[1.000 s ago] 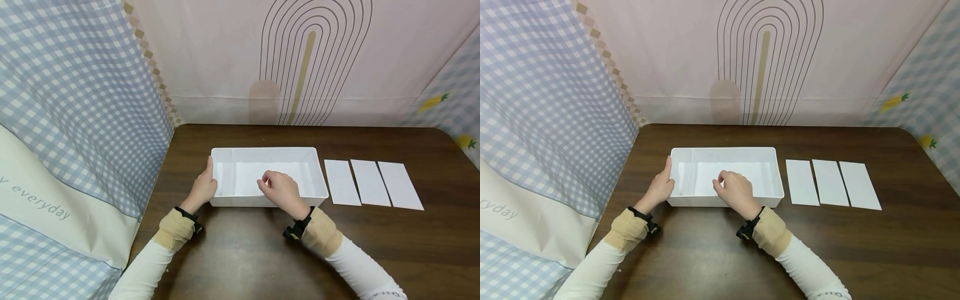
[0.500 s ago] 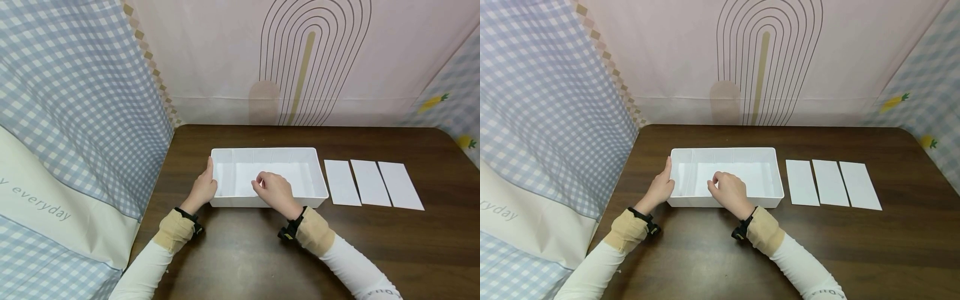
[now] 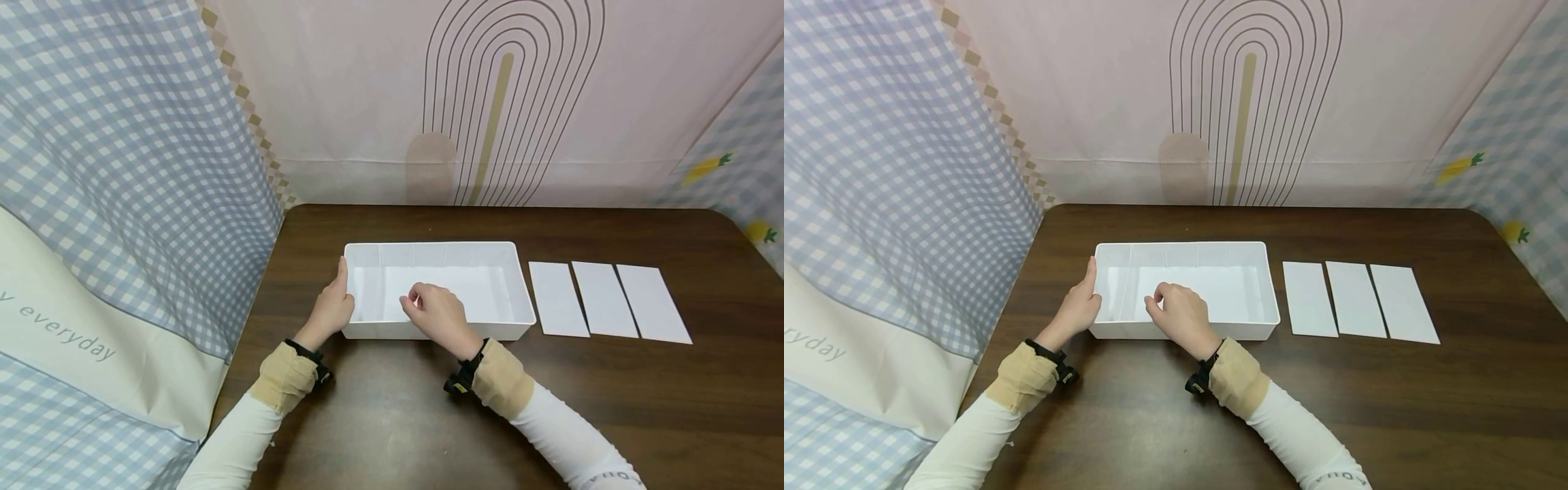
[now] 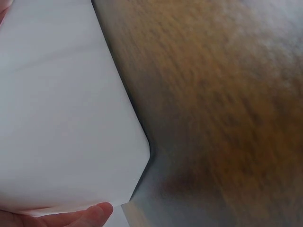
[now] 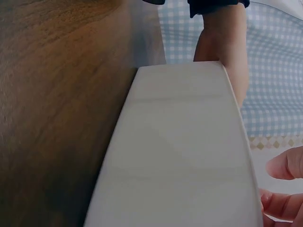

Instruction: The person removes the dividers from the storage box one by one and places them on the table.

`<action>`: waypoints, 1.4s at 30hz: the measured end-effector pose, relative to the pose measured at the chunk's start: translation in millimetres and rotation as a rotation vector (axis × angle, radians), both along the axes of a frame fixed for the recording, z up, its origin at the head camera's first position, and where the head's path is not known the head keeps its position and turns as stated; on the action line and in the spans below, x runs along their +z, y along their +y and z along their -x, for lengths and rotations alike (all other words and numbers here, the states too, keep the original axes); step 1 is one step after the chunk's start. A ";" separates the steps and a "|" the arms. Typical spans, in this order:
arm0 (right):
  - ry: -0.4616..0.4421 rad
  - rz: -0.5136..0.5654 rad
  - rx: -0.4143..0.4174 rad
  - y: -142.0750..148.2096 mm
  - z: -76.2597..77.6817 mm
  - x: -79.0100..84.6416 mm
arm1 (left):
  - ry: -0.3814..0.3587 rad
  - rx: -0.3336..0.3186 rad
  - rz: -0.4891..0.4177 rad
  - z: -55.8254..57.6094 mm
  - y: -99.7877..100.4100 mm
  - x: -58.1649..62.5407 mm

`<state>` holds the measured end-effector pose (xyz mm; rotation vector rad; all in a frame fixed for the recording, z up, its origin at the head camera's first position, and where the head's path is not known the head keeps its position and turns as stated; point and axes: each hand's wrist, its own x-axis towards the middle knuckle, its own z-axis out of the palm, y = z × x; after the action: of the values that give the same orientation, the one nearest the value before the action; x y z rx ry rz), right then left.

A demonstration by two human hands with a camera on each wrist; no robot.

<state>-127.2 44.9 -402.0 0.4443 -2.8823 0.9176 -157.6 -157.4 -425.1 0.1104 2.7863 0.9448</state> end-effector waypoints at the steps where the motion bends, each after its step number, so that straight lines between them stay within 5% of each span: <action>1: -0.004 0.002 0.003 -1.1 -0.3 -0.8 | 0.001 0.000 0.001 0.0 0.0 -0.1; 29: 0.018 -0.019 0.033 -27.6 2.7 -4.7 | 0.016 0.010 0.019 -0.2 1.0 1.2; 42: -0.053 -0.038 0.016 -35.1 3.6 -5.5 | 0.015 0.005 0.008 -0.8 0.7 0.7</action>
<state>-130.9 9.8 -407.5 0.4530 -2.9529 0.8916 -156.8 -156.7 -424.4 0.1098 2.8053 0.9376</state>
